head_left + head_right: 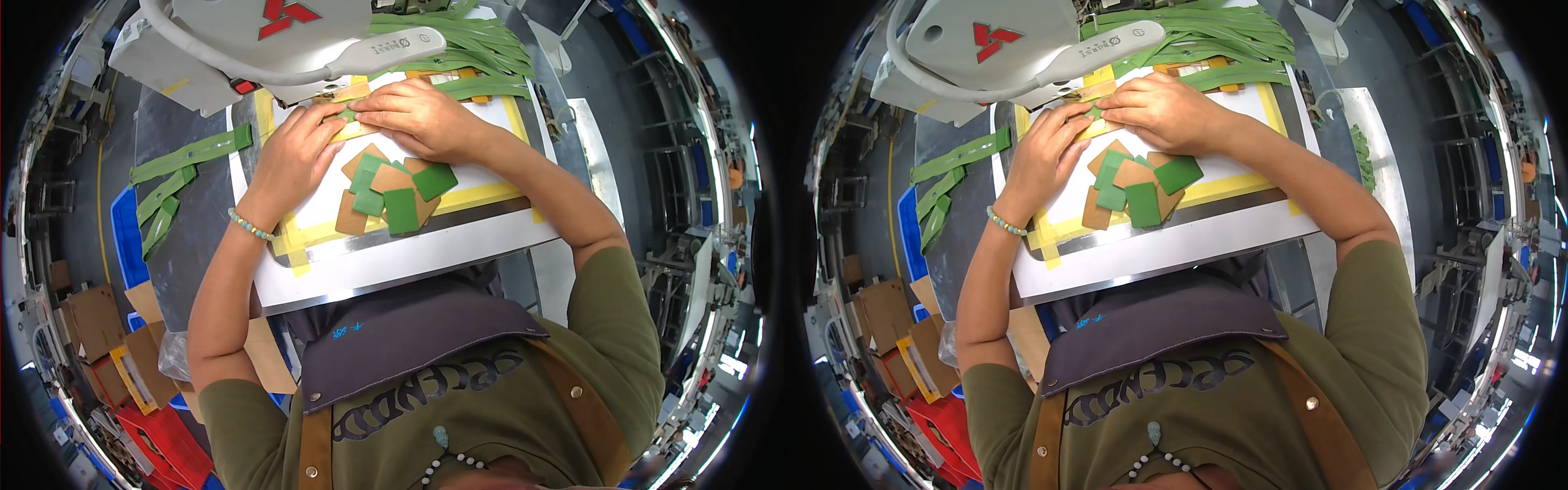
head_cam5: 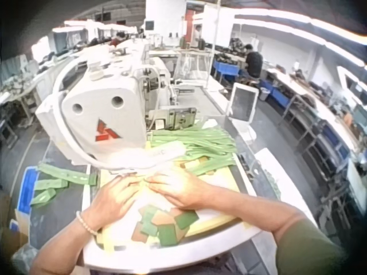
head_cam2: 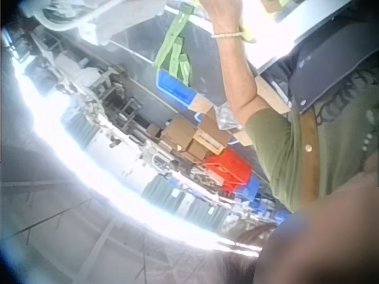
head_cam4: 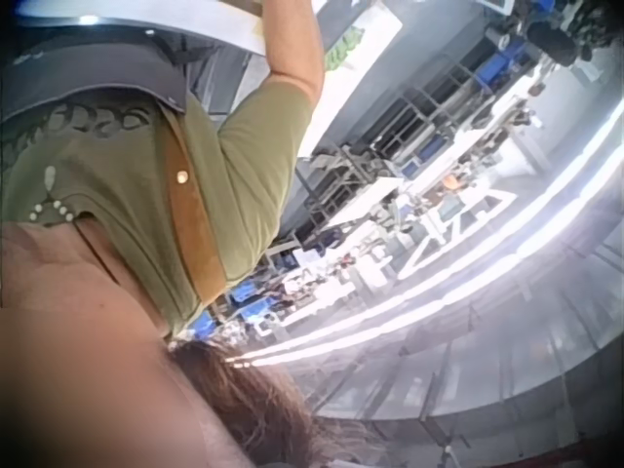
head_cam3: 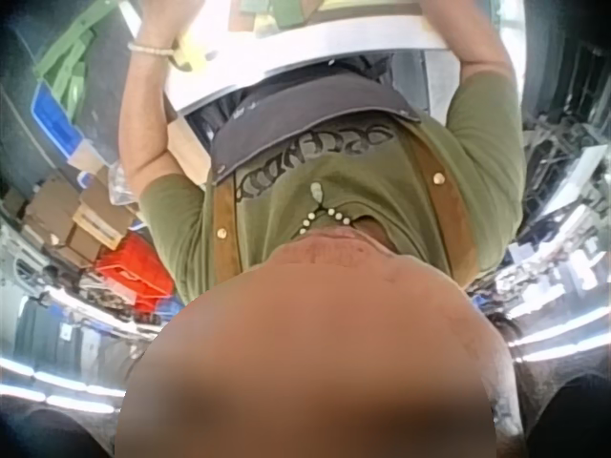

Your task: Sewing small leather patches onto a base material using an industrial sewing machine in a workshop.

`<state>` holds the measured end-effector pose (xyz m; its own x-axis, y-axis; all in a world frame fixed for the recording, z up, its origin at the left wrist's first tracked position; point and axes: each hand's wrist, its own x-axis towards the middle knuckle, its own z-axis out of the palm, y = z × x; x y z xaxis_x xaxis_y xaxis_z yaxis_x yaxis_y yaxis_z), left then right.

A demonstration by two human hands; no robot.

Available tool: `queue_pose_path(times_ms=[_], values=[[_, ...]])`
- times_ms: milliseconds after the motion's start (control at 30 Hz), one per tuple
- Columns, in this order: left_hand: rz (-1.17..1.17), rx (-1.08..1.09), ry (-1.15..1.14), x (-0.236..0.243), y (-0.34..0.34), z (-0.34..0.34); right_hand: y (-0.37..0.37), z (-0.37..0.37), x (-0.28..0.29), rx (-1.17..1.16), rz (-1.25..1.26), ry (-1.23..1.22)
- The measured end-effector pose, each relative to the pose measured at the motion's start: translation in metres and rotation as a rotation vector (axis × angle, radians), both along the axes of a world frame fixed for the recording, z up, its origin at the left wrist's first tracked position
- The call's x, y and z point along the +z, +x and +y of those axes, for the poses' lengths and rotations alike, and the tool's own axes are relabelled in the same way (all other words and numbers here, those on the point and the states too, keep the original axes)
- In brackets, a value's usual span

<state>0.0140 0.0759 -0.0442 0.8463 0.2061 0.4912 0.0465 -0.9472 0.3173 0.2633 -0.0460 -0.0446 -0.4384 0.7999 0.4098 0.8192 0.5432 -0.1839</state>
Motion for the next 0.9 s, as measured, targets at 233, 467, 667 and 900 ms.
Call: queue_pose_path(times_ms=[233, 467, 667, 900], values=[[0.038, 0.002, 0.014, -0.001, 0.0, 0.002, 0.0, 0.006, 0.004, 0.008, 0.006, -0.019], [0.032, -0.008, 0.071, 0.0, 0.0, 0.001, 0.016, 0.04, 0.013, -0.269, 0.631, -0.245], [0.023, -0.007, 0.082, 0.0, 0.001, 0.001, 0.039, 0.067, -0.001, 0.222, 1.458, -0.516], [0.015, -0.003, 0.064, -0.001, 0.0, 0.001, 0.045, 0.025, 0.02, -0.234, 0.555, -0.281]])
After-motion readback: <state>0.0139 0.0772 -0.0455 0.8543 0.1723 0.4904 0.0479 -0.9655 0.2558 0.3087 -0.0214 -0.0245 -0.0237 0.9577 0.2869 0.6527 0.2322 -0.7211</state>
